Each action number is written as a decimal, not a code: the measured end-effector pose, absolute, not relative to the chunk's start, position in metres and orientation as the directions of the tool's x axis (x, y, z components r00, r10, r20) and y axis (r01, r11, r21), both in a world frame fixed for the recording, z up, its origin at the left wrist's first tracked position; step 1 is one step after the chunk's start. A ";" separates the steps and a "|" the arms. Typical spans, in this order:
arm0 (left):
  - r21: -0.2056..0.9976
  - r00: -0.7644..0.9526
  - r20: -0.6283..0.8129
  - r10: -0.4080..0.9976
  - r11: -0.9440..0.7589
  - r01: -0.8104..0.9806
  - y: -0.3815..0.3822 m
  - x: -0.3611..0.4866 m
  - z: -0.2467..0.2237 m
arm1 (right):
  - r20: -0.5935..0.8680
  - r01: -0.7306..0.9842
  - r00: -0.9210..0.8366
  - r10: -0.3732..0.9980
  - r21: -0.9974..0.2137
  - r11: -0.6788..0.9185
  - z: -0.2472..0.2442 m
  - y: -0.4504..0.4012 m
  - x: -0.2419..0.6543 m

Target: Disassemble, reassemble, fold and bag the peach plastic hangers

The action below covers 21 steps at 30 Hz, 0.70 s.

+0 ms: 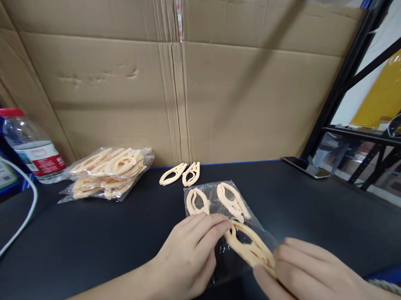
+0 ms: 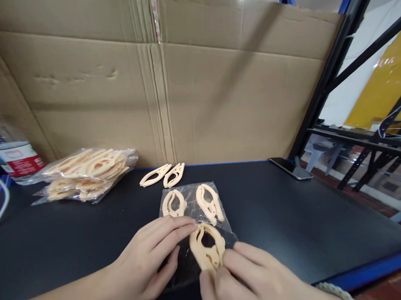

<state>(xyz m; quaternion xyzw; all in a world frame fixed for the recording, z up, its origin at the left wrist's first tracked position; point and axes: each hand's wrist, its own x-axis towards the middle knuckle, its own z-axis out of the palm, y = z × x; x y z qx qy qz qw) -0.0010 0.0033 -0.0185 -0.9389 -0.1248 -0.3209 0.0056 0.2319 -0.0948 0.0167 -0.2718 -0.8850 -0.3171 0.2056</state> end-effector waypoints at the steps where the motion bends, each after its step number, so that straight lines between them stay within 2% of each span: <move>1: 0.066 0.760 0.608 0.229 -0.969 0.239 0.003 -0.001 -0.018 | 0.503 0.575 -0.800 0.327 0.488 0.656 0.018 -0.087 0.225; 5: 0.059 0.768 0.600 0.226 -0.969 0.239 0.002 -0.002 -0.019 | 0.496 0.534 -0.827 0.264 0.547 0.645 0.014 -0.059 0.209; 10: 0.060 0.775 0.596 0.209 -0.974 0.217 0.003 -0.002 -0.020 | 0.440 0.580 -0.814 0.378 0.637 0.508 -0.010 -0.041 0.200; 15: 0.070 0.786 0.579 0.217 -0.973 0.218 0.005 -0.002 -0.022 | 0.427 0.620 -0.775 0.465 0.656 0.430 -0.013 -0.044 0.197; 18: 0.072 0.780 0.585 0.220 -0.973 0.220 0.006 -0.001 -0.022 | 0.430 0.629 -0.777 0.460 0.560 0.538 0.003 -0.045 0.199; 21: 0.107 0.806 0.543 0.233 -0.972 0.209 0.005 0.000 -0.020 | 0.499 0.656 -0.723 0.479 0.278 0.702 0.026 -0.034 0.205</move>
